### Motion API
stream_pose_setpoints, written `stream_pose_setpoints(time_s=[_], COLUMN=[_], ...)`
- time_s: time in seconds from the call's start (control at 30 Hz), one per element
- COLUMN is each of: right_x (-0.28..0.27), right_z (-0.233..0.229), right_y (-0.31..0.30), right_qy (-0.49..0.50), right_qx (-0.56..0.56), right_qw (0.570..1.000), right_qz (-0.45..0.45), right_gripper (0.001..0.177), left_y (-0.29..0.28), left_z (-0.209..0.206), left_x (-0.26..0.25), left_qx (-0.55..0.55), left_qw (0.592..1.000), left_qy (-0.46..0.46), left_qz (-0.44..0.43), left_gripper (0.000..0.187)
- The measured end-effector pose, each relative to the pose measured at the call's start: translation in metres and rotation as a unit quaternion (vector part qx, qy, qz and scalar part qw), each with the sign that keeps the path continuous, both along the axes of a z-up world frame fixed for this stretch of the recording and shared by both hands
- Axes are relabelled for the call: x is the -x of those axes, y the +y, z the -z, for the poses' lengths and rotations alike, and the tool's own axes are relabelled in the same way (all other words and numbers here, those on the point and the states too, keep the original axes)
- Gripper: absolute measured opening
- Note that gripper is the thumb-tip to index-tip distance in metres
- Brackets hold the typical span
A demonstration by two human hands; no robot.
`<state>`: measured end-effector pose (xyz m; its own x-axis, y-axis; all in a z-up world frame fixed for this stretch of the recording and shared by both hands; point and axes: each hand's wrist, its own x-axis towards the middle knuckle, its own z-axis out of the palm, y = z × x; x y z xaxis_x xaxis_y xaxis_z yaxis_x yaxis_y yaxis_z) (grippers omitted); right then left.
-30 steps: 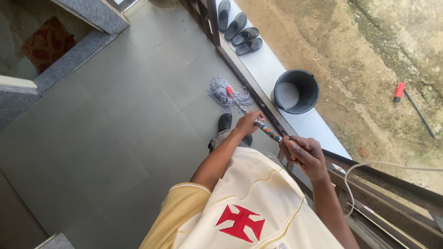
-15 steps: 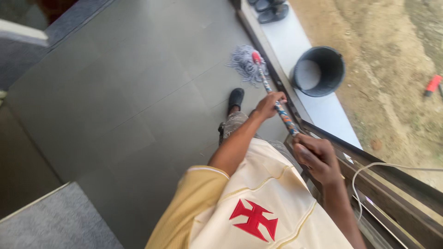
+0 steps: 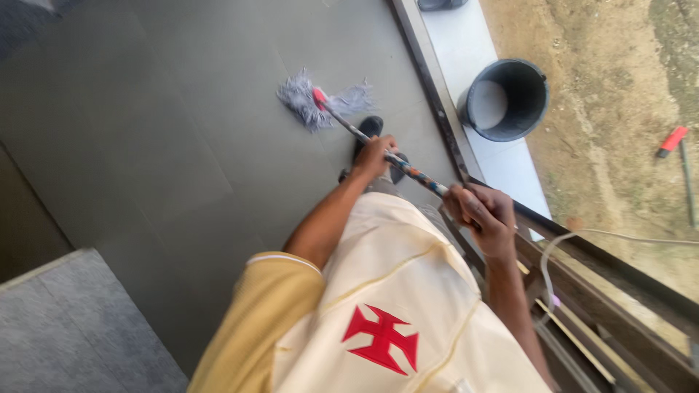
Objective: The person mops a tiled balcony floor using a mop and a bucket of water.
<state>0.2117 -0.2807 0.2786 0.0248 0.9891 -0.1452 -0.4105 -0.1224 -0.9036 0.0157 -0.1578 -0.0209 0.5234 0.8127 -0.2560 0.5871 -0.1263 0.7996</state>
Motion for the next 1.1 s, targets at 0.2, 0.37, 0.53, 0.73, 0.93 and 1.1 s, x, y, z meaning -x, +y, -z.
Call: stream_pose_setpoints(time_s=[0.2,0.37,0.53,0.73,0.93,1.1], right_x=[-0.008,0.026,0.039,0.059,0.06,0.052], right_z=[-0.032,-0.049,-0.049,-0.052,-0.04,-0.067], right_y=[-0.017,-0.014,0.001,0.001,-0.003,-0.021], right_qy=[-0.086,-0.312,-0.161,-0.101,-0.075,-0.115], right_qx=[0.01,0.148,0.093,0.025,-0.165,-0.144], right_qw=[0.996,0.937,0.98,0.989,0.982,0.95], right_qz=[-0.007,-0.045,-0.077,-0.106,0.051,0.253], right_gripper=[0.043,0.038,0.033,0.029,0.045,0.039], left_y=[-0.009,-0.004,-0.005,-0.021,-0.002,-0.011], left_z=[-0.001,-0.003,-0.007,-0.02,-0.088,-0.122], left_x=[-0.052,-0.091,-0.083,-0.03,0.027,0.037], left_qx=[-0.06,-0.025,0.004,-0.037,0.1,-0.081], left_qw=[0.992,0.973,0.986,0.992,0.991,0.975], left_qy=[-0.092,-0.186,-0.13,-0.114,-0.034,-0.207], left_qz=[0.066,0.131,0.109,0.049,0.08,-0.02], left_gripper=[0.008,0.008,0.012,0.015,0.026,0.021])
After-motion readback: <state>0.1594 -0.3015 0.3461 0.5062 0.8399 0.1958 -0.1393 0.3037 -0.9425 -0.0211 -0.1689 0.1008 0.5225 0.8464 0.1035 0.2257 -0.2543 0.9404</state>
